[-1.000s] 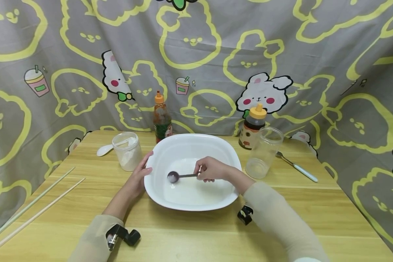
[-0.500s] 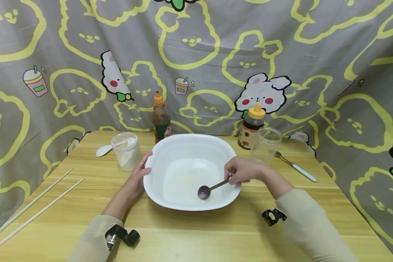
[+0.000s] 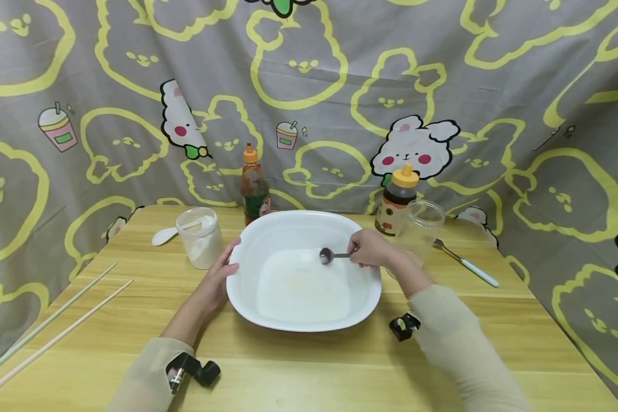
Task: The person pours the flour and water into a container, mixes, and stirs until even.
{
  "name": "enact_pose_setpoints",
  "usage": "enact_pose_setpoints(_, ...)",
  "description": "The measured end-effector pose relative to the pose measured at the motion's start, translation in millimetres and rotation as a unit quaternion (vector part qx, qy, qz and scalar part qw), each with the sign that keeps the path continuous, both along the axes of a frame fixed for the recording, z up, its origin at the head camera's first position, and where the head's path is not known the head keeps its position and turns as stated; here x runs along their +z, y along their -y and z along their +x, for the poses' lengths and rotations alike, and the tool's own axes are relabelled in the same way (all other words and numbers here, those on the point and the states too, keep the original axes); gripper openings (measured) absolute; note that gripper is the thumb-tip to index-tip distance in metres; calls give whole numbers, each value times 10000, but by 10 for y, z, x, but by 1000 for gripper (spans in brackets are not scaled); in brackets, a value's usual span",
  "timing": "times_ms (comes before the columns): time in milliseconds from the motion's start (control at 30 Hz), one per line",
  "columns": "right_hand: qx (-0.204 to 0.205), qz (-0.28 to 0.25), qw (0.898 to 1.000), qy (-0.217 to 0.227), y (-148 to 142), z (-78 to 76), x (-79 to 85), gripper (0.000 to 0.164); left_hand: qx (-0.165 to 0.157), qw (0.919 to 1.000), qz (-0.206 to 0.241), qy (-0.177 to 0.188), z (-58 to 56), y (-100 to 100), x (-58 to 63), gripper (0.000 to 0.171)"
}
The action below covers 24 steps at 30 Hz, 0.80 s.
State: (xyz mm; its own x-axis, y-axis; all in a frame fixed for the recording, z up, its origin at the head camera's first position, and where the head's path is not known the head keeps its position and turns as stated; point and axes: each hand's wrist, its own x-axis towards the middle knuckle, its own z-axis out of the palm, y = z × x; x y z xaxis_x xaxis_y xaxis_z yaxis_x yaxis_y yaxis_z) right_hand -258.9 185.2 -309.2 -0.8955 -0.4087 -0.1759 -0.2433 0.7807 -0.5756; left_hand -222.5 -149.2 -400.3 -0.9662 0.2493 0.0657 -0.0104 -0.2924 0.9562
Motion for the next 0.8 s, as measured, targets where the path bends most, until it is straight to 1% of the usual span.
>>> enact_pose_setpoints(167, 24, -372, 9992, -153, 274, -76, -157, 10, -46, 10000, 10, 29, -2, 3, -2, 60)
enact_pose_setpoints(233, 169, -503, 9983, -226, 374, -86, -216, 11, -46, 10000, 6, 41, -1, 6, -1, 60)
enact_pose_setpoints(300, 272, -670, 9972, -201, 474, -78, -259, 12, -27, 10000, 14, 47, 0, 8, 1, 60)
enact_pose_setpoints(367, 471, -846, 9952, -153, 551, -58, -298, 13, -21, 10000, 12, 43, 3, 11, 2, 60)
enact_pose_setpoints(467, 850, -1110, 9900, 194, 641, 6, -311, 13, -22, 10000, 52, 9, 7, 12, 2, 60)
enact_pose_setpoints(567, 1252, -1203, 9829, 615, 658, 87, -292, 12, -35, 10000, 62, -33, 6, 8, -3, 60)
enact_pose_setpoints(667, 1565, -1100, 9772, 926, 602, 170, -254, 11, -32, 10000, 37, -64, 0, 5, -10, 60)
enact_pose_setpoints(800, 1845, -956, 9715, 1145, 427, 271, -200, 11, -45, 10000, 4, -69, -1, 6, -10, 59)
